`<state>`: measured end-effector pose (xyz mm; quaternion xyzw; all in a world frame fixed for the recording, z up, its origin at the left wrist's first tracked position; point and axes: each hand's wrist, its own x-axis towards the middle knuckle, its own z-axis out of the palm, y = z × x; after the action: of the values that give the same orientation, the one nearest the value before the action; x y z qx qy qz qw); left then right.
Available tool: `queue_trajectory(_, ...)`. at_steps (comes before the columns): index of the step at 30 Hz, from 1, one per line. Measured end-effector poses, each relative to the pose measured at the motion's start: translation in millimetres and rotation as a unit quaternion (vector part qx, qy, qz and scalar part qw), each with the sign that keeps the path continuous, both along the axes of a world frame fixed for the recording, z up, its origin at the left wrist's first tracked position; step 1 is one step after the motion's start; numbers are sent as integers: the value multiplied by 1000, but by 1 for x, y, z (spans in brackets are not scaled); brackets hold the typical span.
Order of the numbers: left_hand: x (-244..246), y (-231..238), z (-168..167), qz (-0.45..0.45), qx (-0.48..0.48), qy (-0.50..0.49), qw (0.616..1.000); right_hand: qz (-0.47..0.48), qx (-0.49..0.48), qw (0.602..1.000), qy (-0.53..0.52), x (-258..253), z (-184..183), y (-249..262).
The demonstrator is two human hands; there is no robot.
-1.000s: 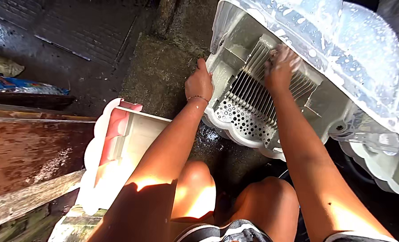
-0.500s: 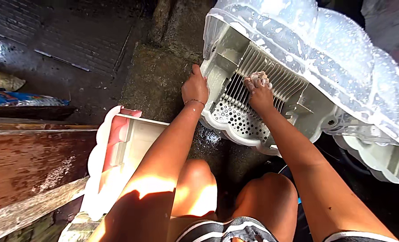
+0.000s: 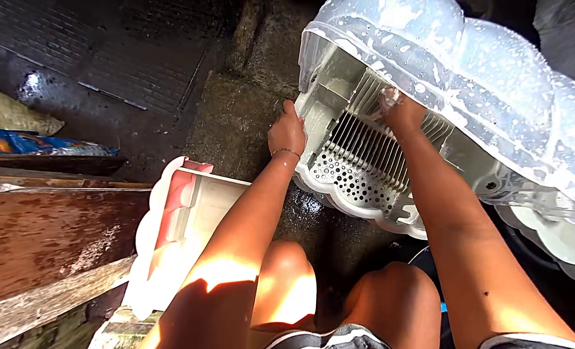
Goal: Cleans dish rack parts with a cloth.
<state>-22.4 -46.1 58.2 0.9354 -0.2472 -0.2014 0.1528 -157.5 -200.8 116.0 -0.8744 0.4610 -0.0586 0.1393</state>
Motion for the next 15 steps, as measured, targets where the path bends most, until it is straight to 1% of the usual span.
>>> queue_trajectory(2, 0, 0, 1, 1, -1, 0, 1000, 2, -40, 998, 40, 7, -8, -13)
queue_trajectory(5, 3, -2, 2, -2, 0, 4, 1000, 41, -24, 995, 88, 15, -7, -29)
queue_trajectory(6, 3, -2, 1, -3, 5, 5, 1000, 44, 10, 991, 123, 18, -6, -32)
queue_trajectory(8, 2, -2, -1, -4, 9, 2, 1000, 31, 123, 973, 191, 32, -3, -41)
queue_trajectory(9, 2, -2, 0, -5, 11, 3, 1000, 29, 134, 976, 170, 30, -6, -41)
queue_trajectory(10, 2, -2, 0, -5, 12, 2, 1000, 39, 77, 989, 117, 20, -11, -36)
queue_trajectory(11, 3, -3, 1, -7, 15, 1, 1000, 62, -5, 996, 72, 8, -19, -30)
queue_trajectory(12, 3, -2, 1, -8, 16, 0, 1000, 84, -62, 994, 35, -1, -26, -25)
queue_trajectory(13, 4, -3, 2, -7, 12, 0, 1000, 101, -92, 991, 15, -5, -29, -23)
queue_trajectory(15, 2, -2, 2, -4, 11, 1, 1000, 118, -89, 989, 27, -12, -28, -19)
